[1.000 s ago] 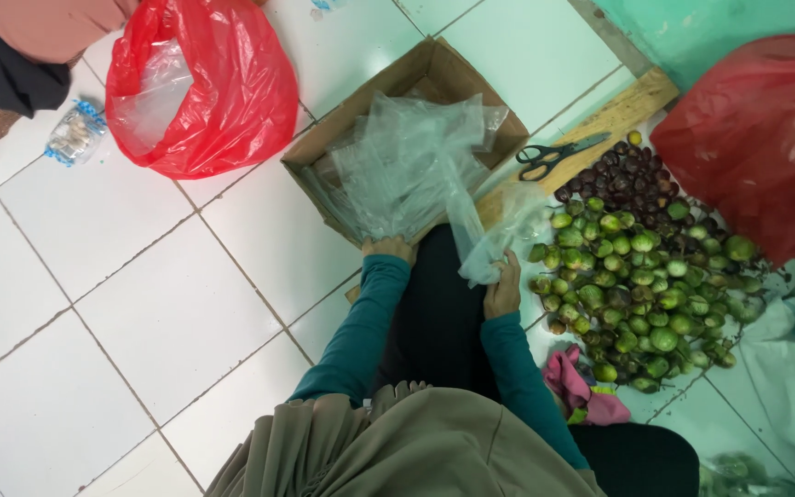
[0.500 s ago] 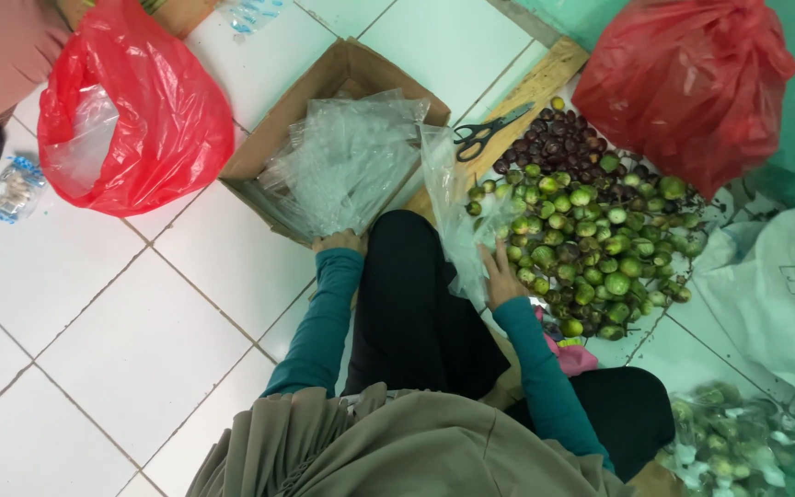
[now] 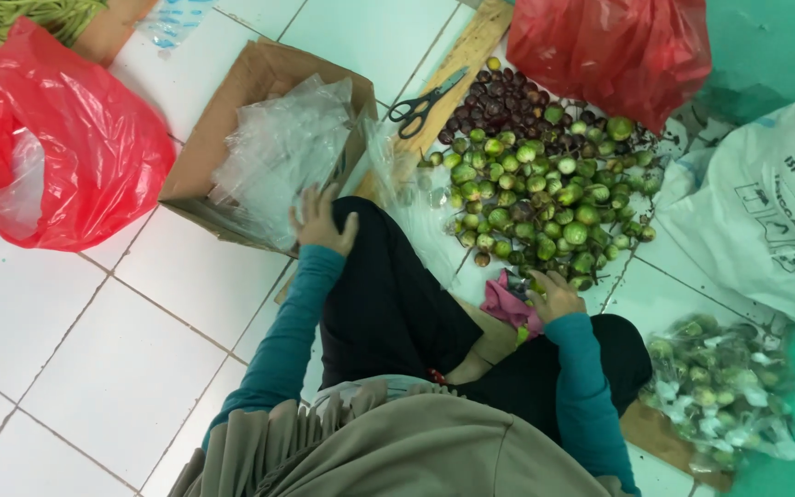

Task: Bagging small green fruits into plastic bags and tying them with pink strips

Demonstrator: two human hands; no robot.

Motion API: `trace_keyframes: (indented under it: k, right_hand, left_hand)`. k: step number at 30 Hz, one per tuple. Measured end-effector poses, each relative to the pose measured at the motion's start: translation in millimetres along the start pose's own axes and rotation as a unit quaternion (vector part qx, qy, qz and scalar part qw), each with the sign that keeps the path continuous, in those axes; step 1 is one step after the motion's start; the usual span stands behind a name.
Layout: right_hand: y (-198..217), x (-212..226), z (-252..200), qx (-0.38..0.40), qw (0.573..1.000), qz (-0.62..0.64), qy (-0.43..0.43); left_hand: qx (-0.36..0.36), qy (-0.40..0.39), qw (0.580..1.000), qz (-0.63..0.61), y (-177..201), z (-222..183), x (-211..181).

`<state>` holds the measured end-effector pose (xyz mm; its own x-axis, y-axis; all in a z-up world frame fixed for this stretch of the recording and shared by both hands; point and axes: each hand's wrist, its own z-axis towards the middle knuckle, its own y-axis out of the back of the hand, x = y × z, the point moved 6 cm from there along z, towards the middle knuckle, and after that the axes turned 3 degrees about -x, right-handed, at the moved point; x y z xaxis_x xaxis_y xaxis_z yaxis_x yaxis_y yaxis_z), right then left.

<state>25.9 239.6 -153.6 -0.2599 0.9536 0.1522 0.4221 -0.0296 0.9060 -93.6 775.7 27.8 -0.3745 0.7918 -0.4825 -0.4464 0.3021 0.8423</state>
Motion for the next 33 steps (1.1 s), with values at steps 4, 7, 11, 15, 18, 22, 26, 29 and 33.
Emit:
trace_keyframes:
  k: [4, 7, 11, 15, 18, 22, 26, 29, 33]
  right_hand:
    - [-40.6, 20.7, -5.4, 0.04, 0.998, 0.007, -0.049]
    - [-122.2, 0.2, 20.9, 0.124, 0.991, -0.025, -0.032]
    - [-128.0, -17.3, 33.0, 0.156, 0.986, 0.053, -0.04]
    - [-129.9, -14.2, 31.3, 0.184, 0.982, 0.015, -0.047]
    - [-27.4, 29.1, -13.5, 0.231, 0.971, 0.02, -0.065]
    - [-40.1, 22.7, -14.3, 0.208, 0.974, 0.066, -0.058]
    - [-26.8, 20.1, -13.7, 0.091, 0.988, 0.12, -0.033]
    - [-8.5, 14.6, -20.7, 0.019, 0.99, 0.137, -0.03]
    - [10.4, 8.5, -30.5, -0.159, 0.964, 0.212, 0.022]
  left_hand:
    - [-0.001, -0.169, 0.985, 0.034, -66.7, -40.4, -122.0]
    - [0.038, -0.306, 0.951, 0.016, -129.2, -93.4, -180.6]
    - [0.378, -0.232, 0.852, 0.278, -212.1, -128.0, -148.2]
    - [0.215, -0.185, 0.918, 0.277, -197.8, -122.2, -130.2]
    - [0.163, -0.147, 0.925, 0.31, -215.8, -99.3, -104.3]
    - [0.318, -0.069, 0.887, 0.329, -176.9, -64.9, -132.7]
    - [0.351, 0.021, 0.906, 0.234, -215.0, -37.8, -98.2]
    - [0.323, 0.047, 0.925, 0.196, -245.3, -21.3, -72.3]
    - [0.115, -0.094, 0.984, 0.096, -220.8, -28.3, -90.4]
